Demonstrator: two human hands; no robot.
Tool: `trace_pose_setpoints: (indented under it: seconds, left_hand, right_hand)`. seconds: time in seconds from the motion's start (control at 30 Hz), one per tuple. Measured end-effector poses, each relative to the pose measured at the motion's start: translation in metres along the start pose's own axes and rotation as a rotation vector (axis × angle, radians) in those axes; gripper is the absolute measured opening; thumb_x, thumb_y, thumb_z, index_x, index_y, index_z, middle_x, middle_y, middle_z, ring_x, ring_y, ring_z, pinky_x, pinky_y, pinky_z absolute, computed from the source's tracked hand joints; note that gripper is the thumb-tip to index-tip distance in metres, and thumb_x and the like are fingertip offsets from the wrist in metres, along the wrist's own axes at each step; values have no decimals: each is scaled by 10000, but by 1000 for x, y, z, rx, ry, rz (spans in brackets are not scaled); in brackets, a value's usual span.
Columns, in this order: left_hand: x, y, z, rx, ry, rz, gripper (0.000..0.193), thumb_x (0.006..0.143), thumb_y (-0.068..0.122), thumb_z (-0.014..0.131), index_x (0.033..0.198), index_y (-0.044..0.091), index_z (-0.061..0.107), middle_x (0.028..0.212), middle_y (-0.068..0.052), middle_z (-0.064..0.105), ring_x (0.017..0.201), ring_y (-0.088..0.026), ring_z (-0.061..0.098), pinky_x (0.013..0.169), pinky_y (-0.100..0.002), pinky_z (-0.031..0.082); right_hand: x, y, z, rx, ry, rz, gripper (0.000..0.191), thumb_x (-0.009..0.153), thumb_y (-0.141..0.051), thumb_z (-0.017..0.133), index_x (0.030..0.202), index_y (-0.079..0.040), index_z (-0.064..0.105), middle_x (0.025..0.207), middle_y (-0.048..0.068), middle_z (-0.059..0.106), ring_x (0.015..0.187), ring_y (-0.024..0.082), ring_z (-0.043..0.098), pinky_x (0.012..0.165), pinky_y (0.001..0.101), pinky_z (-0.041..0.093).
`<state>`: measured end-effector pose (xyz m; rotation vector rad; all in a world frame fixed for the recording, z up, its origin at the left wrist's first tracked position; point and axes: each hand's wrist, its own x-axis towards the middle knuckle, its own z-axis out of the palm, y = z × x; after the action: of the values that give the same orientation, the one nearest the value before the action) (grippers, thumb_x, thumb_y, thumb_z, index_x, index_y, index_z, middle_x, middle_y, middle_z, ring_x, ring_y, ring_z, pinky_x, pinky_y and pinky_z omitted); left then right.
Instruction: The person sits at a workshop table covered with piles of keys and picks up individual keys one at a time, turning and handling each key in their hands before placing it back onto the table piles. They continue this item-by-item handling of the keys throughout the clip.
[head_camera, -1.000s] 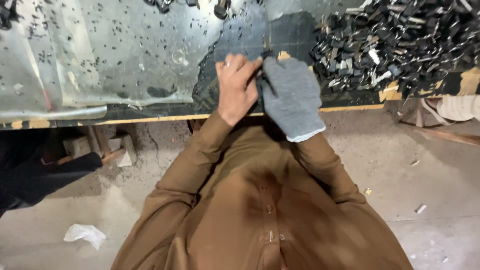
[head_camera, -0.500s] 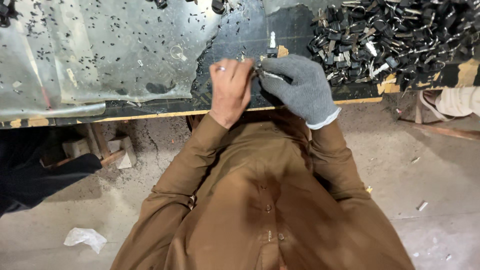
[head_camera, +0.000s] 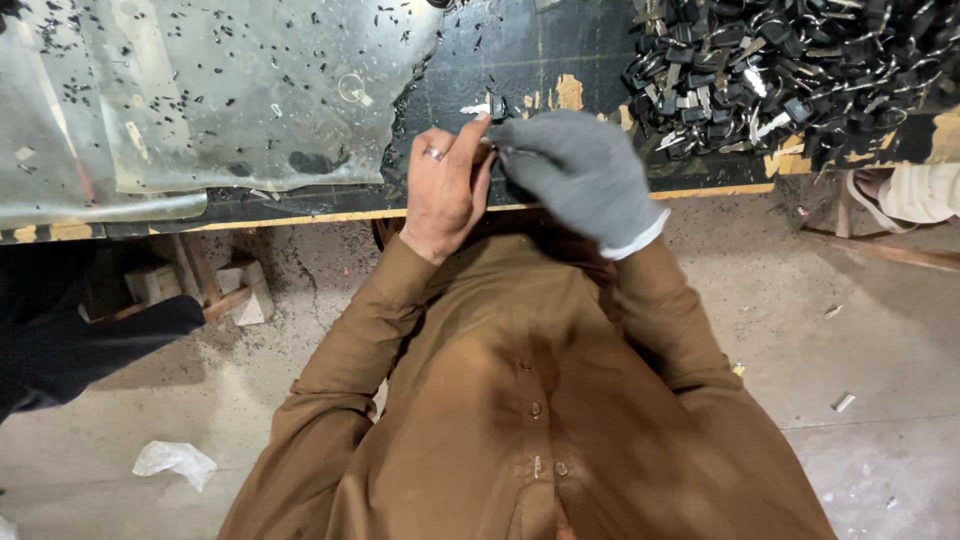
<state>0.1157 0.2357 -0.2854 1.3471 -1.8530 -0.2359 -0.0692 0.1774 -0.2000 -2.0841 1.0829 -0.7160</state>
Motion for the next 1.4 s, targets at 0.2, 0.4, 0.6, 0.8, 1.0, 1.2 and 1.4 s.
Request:
trace_pose_setpoints:
  seconds: [0.2, 0.4, 0.6, 0.8, 1.0, 1.2, 1.4]
  left_hand:
    - [0, 31, -14, -582, -36, -241, 493, 977, -35, 718, 1397, 26, 468, 1112, -71, 667, 1043, -206, 662, 957, -362, 535]
    - [-16, 54, -13, -776, -106, -354, 297, 906, -44, 768, 1141, 30, 602, 1111, -145, 658, 994, -249, 663, 877, -346, 547]
    - [5, 32, -5, -177, -26, -170, 234, 920, 37, 788, 1119, 78, 671, 942, -70, 647, 956, -244, 618, 936, -401, 455]
    - [25, 3, 16, 8, 55, -138, 240, 926, 125, 798, 1127, 86, 672, 938, -50, 620, 905, -257, 571, 911, -407, 365]
    - [15, 12, 13, -51, 58, -216, 207, 881, 17, 738, 1071, 87, 693, 906, -52, 581, 917, -255, 567, 906, -404, 356]
    - [20, 3, 13, -82, 12, -203, 211, 833, -42, 694, 998, 87, 677, 858, -72, 523, 907, -275, 545, 903, -396, 343]
    - [21, 10, 15, -87, 113, -261, 280, 794, -43, 674, 1065, 26, 648, 853, -27, 595, 859, -251, 565, 873, -418, 330]
  right_hand:
    - [-21, -4, -1, 69, 5, 92, 586, 783, -120, 822, 1314, 22, 617, 1155, 171, 725, 1024, 245, 734, 899, 328, 585]
    - [-41, 0, 8, 568, 186, 428, 538, 783, -3, 770, 1293, 13, 598, 981, 110, 748, 785, 158, 700, 727, 296, 600]
    - [-9, 5, -8, 301, 217, 352, 535, 841, 8, 758, 1339, 1, 561, 975, 112, 738, 676, 186, 672, 614, 321, 560]
    - [-5, -1, -5, -325, 147, 62, 394, 924, -112, 758, 1253, -4, 570, 1016, 174, 648, 918, 367, 645, 802, 475, 500]
    - [-12, 0, 6, -185, -14, 122, 207, 901, -96, 694, 1098, -58, 646, 980, 138, 665, 966, 362, 648, 847, 465, 485]
    - [7, -3, 12, -294, -58, -39, 208, 899, -63, 689, 1098, -35, 631, 982, 155, 654, 938, 364, 627, 785, 464, 448]
    - [2, -1, 14, -256, 81, -61, 209, 914, -80, 722, 1109, -73, 645, 1033, 125, 679, 994, 342, 645, 858, 441, 507]
